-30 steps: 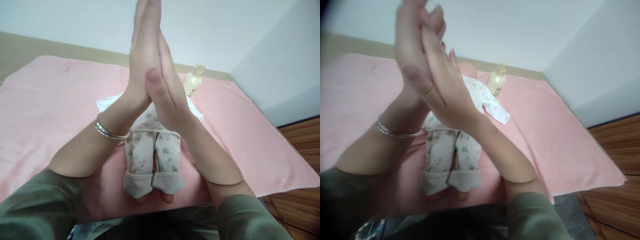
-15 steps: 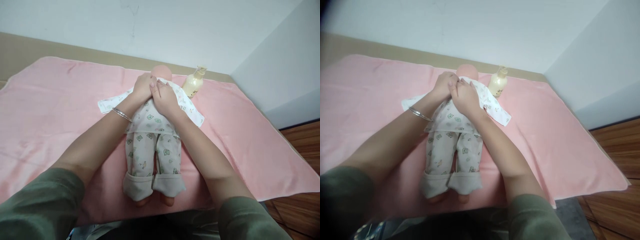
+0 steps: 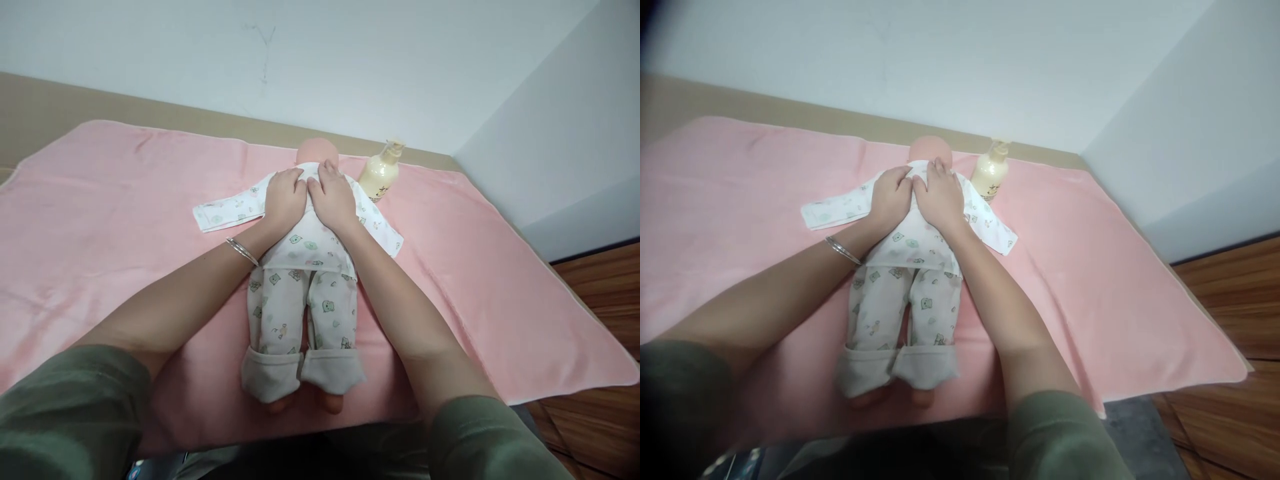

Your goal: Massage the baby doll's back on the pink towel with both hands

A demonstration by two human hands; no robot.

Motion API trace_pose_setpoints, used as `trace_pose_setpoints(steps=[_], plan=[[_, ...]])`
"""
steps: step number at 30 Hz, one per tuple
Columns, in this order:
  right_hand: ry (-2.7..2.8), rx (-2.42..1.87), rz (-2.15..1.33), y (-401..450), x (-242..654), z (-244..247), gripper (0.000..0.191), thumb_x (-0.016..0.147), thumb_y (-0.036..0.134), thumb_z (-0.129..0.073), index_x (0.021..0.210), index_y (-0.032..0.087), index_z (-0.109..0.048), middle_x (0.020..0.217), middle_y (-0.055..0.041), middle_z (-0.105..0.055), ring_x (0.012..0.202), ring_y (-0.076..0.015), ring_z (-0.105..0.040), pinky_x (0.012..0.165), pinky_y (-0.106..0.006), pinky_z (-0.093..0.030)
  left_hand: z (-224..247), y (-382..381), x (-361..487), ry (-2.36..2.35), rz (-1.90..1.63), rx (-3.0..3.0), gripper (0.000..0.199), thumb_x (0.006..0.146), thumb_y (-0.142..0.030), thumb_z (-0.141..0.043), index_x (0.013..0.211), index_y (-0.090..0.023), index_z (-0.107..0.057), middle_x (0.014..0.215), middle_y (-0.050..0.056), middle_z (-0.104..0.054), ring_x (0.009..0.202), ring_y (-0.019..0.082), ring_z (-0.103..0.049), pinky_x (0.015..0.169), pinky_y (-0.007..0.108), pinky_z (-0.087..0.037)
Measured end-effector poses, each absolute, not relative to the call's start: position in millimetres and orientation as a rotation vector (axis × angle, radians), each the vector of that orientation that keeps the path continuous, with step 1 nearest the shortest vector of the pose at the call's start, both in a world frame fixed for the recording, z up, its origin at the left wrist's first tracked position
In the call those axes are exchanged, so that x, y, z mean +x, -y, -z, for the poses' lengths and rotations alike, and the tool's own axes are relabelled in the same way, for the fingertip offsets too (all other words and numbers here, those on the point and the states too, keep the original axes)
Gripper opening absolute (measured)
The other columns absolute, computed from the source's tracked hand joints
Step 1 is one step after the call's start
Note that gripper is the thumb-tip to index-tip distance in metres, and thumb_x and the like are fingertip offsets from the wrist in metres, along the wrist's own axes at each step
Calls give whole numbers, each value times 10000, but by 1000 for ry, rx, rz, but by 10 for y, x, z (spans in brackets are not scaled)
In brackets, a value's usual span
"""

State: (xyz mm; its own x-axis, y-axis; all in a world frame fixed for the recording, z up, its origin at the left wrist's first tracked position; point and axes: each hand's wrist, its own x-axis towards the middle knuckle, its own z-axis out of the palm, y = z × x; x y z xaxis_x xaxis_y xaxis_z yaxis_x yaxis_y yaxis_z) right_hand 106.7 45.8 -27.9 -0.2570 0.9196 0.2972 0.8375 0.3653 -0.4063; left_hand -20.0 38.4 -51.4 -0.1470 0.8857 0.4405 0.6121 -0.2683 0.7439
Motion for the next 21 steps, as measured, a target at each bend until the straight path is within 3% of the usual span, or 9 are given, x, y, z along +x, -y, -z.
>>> trace_pose_setpoints(steps=[5,11,14,17,21], plan=[[2236,-1561,-216,-374,1077,229,673,1019,285,-314,1647,49,-365,1770,-182,-289,1678,-299,-255,1384,-586,-189,610,-408,-246,-1632,-1465,1813,431,888,-240,-440,1184,-186,-750,1355,122,-747,1318,303,-645,1260,491,-447],[2151,-1716,-202,-128,1033,180,718,1051,384,-334,1645,-19,-324,1724,-292,-324,1640,-443,-294,1325,-696,-241,611,-404,-260,-1604,-1530,1687,357,910,-236,-450,1106,-211,-747,1341,102,-752,1312,273,-652,1245,455,-484],[2241,-1740,-141,152,888,131,719,1034,312,-407,1639,-64,-311,1739,-318,-258,1650,-487,-229,1342,-681,-220,660,-422,-283,-1556,-1636,1584,312,971,-286,-425,1059,-239,-721,1339,68,-751,1344,237,-633,1256,420,-478],[2403,-1578,-86,351,766,101,653,999,198,-423,1618,-6,-402,1761,-229,-282,1678,-434,-183,1382,-653,-131,702,-430,-311,-1470,-1734,1478,406,1054,-421,-326,1051,-246,-693,1281,58,-762,1299,205,-645,1230,413,-493],[2548,-1327,-175,206,853,83,588,1004,179,-365,1570,139,-521,1745,-92,-384,1682,-313,-238,1404,-622,-99,683,-391,-331,-1478,-1690,1478,604,1066,-609,-168,1074,-244,-650,1278,74,-739,1307,197,-622,1215,455,-466]])
